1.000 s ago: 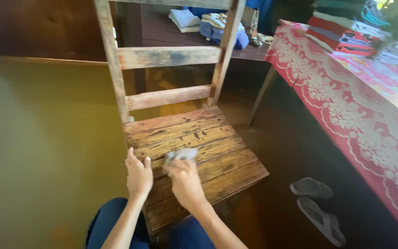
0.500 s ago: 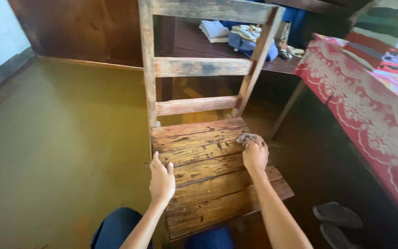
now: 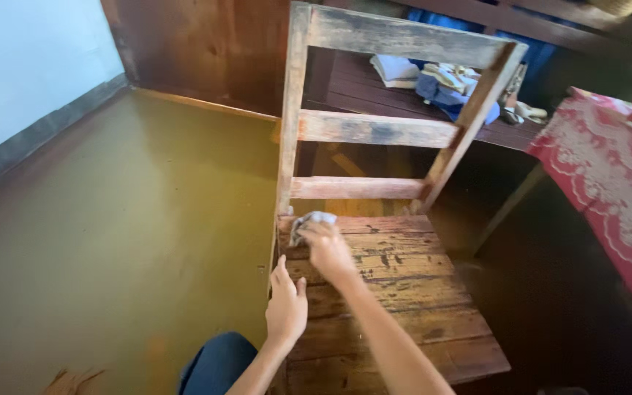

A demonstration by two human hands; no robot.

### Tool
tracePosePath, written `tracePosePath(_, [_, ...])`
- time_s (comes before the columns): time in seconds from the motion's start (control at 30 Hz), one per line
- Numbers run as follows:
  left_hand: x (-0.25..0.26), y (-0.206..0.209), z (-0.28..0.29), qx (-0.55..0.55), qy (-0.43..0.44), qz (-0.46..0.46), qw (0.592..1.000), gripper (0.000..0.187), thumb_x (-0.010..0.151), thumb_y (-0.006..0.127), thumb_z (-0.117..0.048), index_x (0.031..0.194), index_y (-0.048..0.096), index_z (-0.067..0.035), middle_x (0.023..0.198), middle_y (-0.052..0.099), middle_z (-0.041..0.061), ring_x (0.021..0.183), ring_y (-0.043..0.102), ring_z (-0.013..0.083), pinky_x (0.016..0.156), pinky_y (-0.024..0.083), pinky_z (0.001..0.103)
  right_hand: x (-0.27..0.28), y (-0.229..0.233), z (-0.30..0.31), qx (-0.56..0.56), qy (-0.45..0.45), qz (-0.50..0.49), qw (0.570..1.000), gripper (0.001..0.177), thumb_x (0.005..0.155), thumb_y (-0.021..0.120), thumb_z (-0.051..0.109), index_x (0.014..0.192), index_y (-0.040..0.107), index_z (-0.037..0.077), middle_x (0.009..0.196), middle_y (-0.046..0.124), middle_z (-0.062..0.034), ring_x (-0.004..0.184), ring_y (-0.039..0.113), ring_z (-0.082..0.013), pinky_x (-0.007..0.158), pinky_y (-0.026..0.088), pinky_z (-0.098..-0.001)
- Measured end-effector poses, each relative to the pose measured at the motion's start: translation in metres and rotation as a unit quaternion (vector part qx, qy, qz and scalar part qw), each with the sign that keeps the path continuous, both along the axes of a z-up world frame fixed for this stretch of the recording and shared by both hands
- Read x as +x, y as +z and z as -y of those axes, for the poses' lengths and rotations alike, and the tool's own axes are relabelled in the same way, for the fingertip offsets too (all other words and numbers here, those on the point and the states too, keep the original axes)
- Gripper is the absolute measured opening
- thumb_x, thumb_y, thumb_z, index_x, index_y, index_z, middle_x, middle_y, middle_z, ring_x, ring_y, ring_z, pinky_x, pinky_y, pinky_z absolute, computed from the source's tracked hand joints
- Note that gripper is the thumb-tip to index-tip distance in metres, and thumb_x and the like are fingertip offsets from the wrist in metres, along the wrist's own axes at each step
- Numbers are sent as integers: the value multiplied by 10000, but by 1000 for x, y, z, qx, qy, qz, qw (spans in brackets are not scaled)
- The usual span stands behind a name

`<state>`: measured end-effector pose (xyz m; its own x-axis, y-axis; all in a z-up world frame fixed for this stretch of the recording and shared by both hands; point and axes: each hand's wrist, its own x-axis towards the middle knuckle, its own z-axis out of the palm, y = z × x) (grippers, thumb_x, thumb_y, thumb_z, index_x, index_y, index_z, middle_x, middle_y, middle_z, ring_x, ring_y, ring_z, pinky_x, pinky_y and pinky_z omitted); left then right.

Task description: The person wipes a wooden chair with a cloth, cleaning the seat and backrest. They pour water from a bottle onto the cloth and continue wiping the chair's legs and frame.

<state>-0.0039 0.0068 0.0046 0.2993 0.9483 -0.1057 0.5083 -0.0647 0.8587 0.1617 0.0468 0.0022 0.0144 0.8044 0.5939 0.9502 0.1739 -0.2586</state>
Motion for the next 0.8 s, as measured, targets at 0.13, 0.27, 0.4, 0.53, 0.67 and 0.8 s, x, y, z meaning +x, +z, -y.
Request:
tracePosePath(0.13, [2,5,0,46,16,7,999,642,999,527,-307,1551,231,-163,1555,389,109,1244,588,365,979,522,481,62,6,-2,-73,-120,27,990,491,747,542,-161,1115,765,75,1197,702,-147,1062,652,-370,849,574,-456])
tracePosePath(0.27, [-1,9,-1,-24,-3,-19,1000,645,1021,487,-319,1573,180,-188,1588,337,91,1231,618,333,993,526,462,146,15,31,-139,-237,0,961,421,773,607,-124,1149,719,28,1059,726,-181,869,722,-293,731,621,-386])
tracePosePath(0.4, [1,10,-2,5,0,-11,1000,652,1009,504,-308,1563,186,-175,1583,330,101,1245,590,349,982,521,472,204,9,74,-122,-334,-67,932,475,851,574,-94,1284,674,74,1198,699,-171,904,708,-341,765,587,-427])
tracePosePath(0.53, [1,10,-1,22,6,-9,1000,646,1005,509,-311,1562,214,-165,1573,360,99,1227,604,351,976,530,472,222,-8,91,-18,-322,-4,947,345,825,631,-31,1115,777,84,1294,698,-88,1088,604,-393,976,511,-469])
tracePosePath(0.67, [1,7,-2,-32,-4,-19,999,632,1026,471,-316,1575,194,-171,1600,329,84,1198,638,334,980,540,462,217,-22,81,-18,-364,20,931,402,706,656,-40,1048,810,105,1187,726,-118,992,645,-406,928,537,-478])
tracePosePath(0.8, [3,2,-4,43,7,3,999,645,1015,505,-303,1564,212,-135,1541,371,136,1240,597,350,982,535,468,174,-22,77,-81,-343,-44,935,450,741,612,-46,1116,776,141,919,756,-233,693,692,-369,736,600,-471])
